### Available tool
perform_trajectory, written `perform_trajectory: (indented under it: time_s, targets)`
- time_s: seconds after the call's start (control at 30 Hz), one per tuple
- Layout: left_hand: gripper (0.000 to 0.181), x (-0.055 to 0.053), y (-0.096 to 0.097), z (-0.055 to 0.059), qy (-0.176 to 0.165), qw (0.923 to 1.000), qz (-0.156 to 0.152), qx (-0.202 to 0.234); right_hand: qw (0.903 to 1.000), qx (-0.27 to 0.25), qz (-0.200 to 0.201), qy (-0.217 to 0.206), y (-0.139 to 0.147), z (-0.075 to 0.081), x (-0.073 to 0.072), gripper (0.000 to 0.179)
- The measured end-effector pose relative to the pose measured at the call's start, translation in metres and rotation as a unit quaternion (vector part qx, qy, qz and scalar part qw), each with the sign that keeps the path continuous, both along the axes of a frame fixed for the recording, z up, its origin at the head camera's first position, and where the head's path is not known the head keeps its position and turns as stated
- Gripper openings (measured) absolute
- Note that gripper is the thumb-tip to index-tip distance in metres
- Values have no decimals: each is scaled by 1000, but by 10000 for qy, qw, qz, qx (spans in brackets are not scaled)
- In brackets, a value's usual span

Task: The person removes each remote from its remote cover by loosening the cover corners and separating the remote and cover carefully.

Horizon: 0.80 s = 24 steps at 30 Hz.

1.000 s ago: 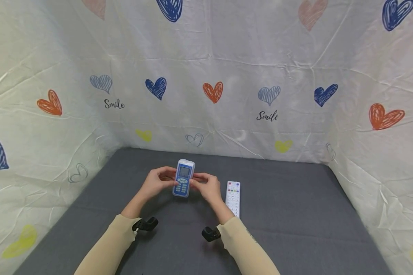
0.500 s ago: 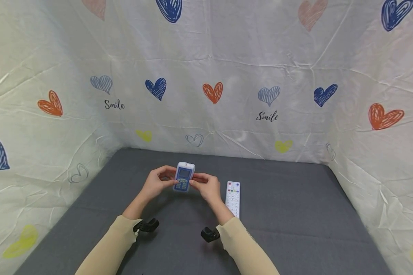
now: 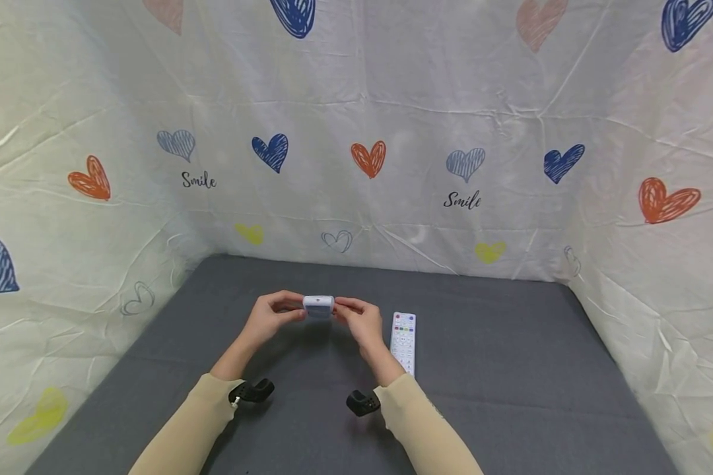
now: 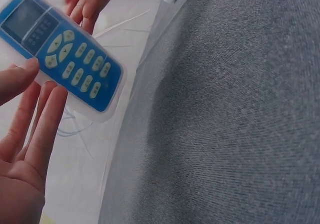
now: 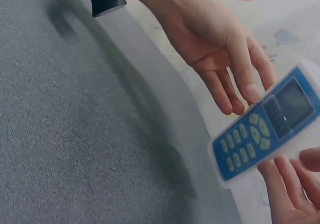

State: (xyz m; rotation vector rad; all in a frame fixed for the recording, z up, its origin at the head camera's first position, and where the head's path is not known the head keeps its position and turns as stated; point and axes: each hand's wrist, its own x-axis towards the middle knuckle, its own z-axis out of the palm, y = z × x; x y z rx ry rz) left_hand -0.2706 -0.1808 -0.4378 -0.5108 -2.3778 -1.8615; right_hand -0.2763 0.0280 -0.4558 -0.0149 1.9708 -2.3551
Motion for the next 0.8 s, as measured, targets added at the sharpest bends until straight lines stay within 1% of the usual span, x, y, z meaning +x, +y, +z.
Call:
perform_trajectory:
  time_s: [0.1, 0.2, 0.3, 0.4, 0.5, 0.6, 0.73, 0.8]
  targets:
    - [25, -1, -2, -3, -69, 9999, -100, 118, 9998, -160, -134, 40, -3, 0, 0, 27]
    - [25, -2, -3, -6, -36, 9995, -211, 214, 9992, -288, -276, -2, -5, 0, 1, 29]
    - [25, -3, -4, -8, 54, 9992, -291, 262, 9991, -269, -339, -13, -6, -1, 1, 30]
    - [24, -3, -4, -10, 83, 9990, -293, 315, 9993, -189, -314, 70, -7, -2, 2, 32]
    - [24, -3, -3, -10, 65, 9992, -213, 331, 9993, -171, -313, 135, -8, -3, 2, 33]
    - [25, -3, -2, -11, -87, 9990, -124, 425, 9990, -240, -328, 186, -10, -5, 2, 35]
    - [26, -2, -1, -11, -257, 9987, -32, 430, 9988, -334, -322, 182, -11, -7, 2, 39]
    - [27, -6, -2, -18, -244, 9991, 29, 351, 9988, -347, -316, 129, -11, -8, 2, 41]
